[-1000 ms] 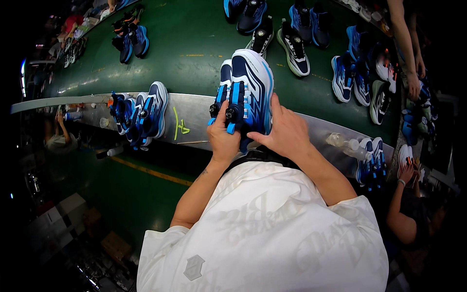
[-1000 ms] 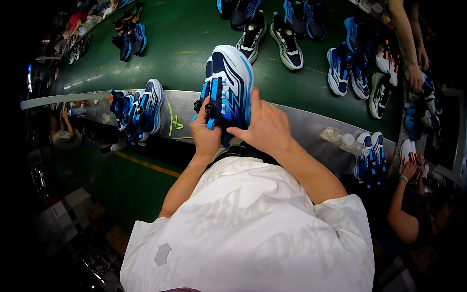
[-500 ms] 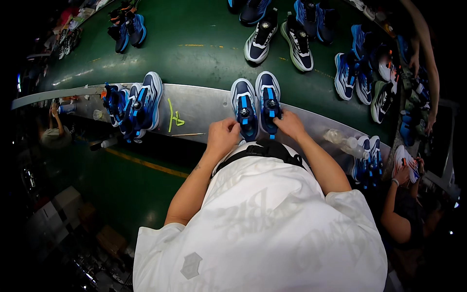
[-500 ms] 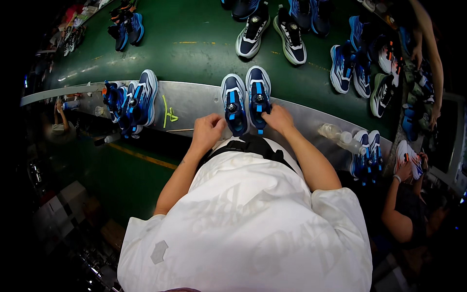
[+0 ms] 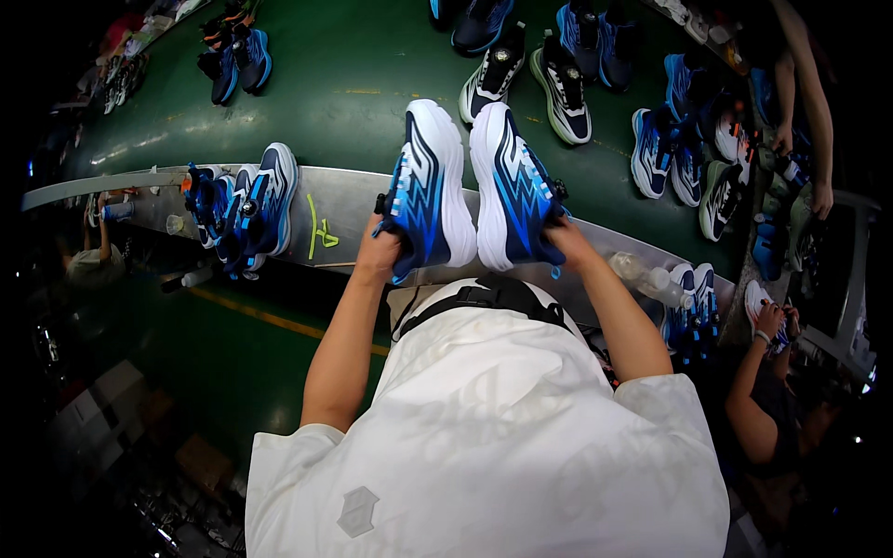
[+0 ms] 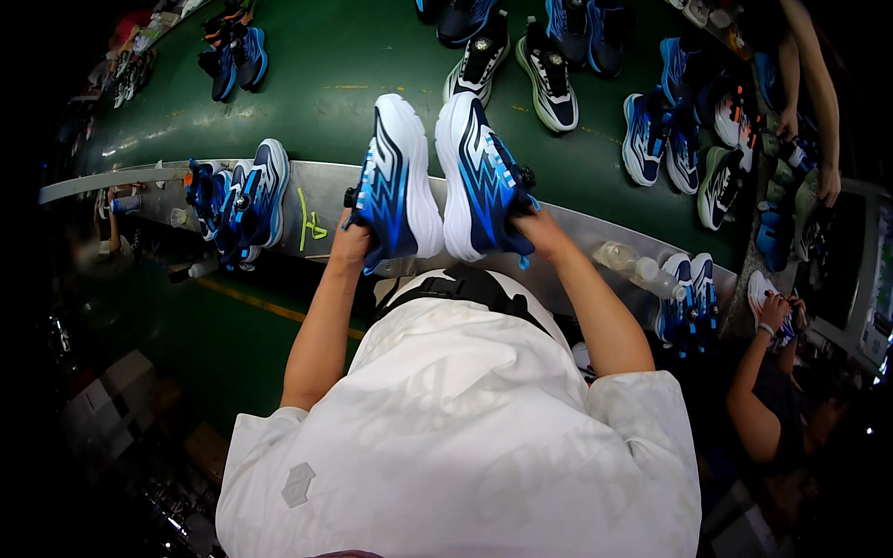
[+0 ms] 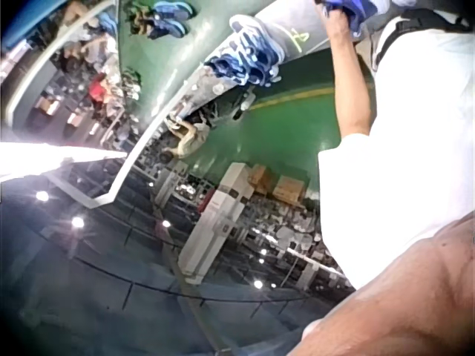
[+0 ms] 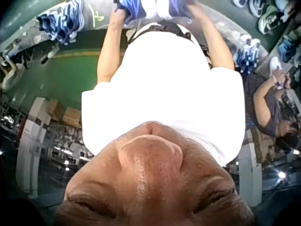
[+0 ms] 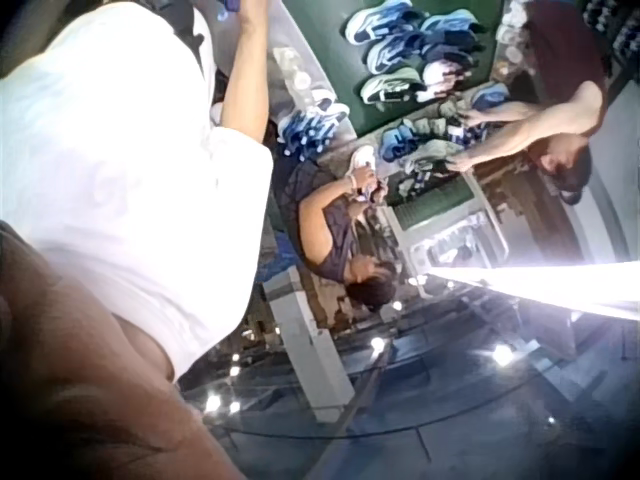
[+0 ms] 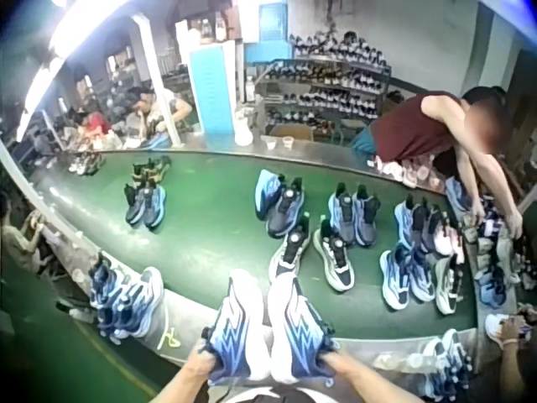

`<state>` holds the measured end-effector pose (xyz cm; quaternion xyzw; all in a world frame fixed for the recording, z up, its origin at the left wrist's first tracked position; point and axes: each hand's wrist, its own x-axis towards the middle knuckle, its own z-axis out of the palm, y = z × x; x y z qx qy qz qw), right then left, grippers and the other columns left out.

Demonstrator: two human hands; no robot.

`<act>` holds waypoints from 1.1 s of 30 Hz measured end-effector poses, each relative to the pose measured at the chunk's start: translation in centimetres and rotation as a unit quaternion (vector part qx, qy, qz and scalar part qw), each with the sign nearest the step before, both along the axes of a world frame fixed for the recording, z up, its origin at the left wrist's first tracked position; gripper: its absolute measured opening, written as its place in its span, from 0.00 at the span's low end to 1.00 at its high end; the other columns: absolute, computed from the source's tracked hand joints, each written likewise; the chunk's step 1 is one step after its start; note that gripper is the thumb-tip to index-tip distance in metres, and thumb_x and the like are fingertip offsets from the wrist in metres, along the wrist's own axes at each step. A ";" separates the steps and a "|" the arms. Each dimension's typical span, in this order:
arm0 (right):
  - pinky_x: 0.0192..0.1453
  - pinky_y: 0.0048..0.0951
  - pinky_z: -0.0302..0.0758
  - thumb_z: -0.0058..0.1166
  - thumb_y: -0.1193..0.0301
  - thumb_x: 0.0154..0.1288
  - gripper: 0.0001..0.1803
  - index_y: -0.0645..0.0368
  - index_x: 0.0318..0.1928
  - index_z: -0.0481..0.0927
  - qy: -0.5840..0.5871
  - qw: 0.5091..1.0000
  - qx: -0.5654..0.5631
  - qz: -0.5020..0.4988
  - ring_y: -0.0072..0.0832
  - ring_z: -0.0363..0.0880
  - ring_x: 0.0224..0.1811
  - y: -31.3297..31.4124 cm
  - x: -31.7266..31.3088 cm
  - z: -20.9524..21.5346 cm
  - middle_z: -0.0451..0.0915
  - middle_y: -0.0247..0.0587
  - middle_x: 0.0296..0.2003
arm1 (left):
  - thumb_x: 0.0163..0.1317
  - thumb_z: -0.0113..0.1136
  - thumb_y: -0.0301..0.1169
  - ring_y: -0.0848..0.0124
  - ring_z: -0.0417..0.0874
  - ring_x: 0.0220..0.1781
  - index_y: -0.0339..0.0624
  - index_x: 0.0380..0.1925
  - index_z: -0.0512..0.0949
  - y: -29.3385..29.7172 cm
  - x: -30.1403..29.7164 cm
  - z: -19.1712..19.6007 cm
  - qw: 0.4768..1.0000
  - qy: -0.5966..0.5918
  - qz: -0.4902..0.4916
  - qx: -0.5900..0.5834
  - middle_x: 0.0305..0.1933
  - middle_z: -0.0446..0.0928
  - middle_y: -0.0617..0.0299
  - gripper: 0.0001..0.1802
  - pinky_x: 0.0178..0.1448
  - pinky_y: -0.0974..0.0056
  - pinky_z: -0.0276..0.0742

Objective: The person handles shoes on a conveyor belt, lifting pairs to show their soles to the camera and turning a dial on each shoe.

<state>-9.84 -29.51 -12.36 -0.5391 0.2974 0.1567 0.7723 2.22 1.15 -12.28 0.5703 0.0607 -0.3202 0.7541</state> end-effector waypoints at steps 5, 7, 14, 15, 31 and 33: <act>0.64 0.32 0.74 0.50 0.76 0.69 0.25 0.62 0.66 0.71 0.014 0.999 0.015 0.051 0.29 0.78 0.58 0.5 -0.7 2.7 0.78 0.42 0.58 | 0.71 0.55 0.29 0.66 0.84 0.52 0.36 0.60 0.76 1.7 -0.6 0.9 0.999 -0.029 -0.022 0.019 0.56 0.81 0.57 0.19 0.56 0.61 0.82; 0.64 0.32 0.74 0.51 0.76 0.68 0.25 0.62 0.66 0.71 0.002 0.998 0.014 0.067 0.29 0.77 0.58 0.4 -0.9 2.9 0.78 0.42 0.59 | 0.71 0.55 0.29 0.66 0.84 0.52 0.36 0.60 0.76 1.2 -1.3 2.4 1.000 0.006 -0.005 0.024 0.56 0.81 0.57 0.19 0.57 0.61 0.82; 0.65 0.31 0.73 0.50 0.74 0.66 0.26 0.63 0.66 0.72 -0.053 0.994 0.021 0.092 0.30 0.78 0.58 0.1 -1.6 3.4 0.77 0.42 0.59 | 0.69 0.58 0.27 0.66 0.85 0.50 0.36 0.58 0.77 1.4 -2.3 2.6 0.999 0.029 0.025 -0.024 0.55 0.82 0.56 0.18 0.57 0.60 0.82; 0.65 0.32 0.73 0.49 0.74 0.66 0.26 0.64 0.65 0.72 -0.055 0.993 0.014 0.099 0.30 0.78 0.58 0.1 -1.6 3.8 0.77 0.42 0.59 | 0.69 0.58 0.28 0.66 0.85 0.50 0.36 0.58 0.77 1.7 -2.2 2.4 0.999 0.020 0.014 -0.026 0.55 0.82 0.56 0.18 0.57 0.60 0.82; 0.53 0.28 0.79 0.58 0.67 0.66 0.21 0.67 0.55 0.81 0.021 0.999 0.026 0.009 0.24 0.81 0.46 1.4 -0.9 4.0 0.84 0.42 0.49 | 0.68 0.58 0.25 0.65 0.86 0.49 0.35 0.56 0.78 1.4 -3.1 4.6 0.981 0.113 0.042 -0.152 0.53 0.83 0.55 0.17 0.57 0.60 0.83; 0.56 0.28 0.79 0.58 0.67 0.67 0.22 0.66 0.58 0.79 -0.007 0.998 0.051 0.033 0.25 0.82 0.49 1.0 -0.8 2.6 0.83 0.42 0.52 | 0.68 0.58 0.26 0.64 0.86 0.51 0.35 0.57 0.77 1.1 -3.1 4.6 0.981 0.108 0.046 -0.156 0.54 0.83 0.54 0.18 0.58 0.59 0.83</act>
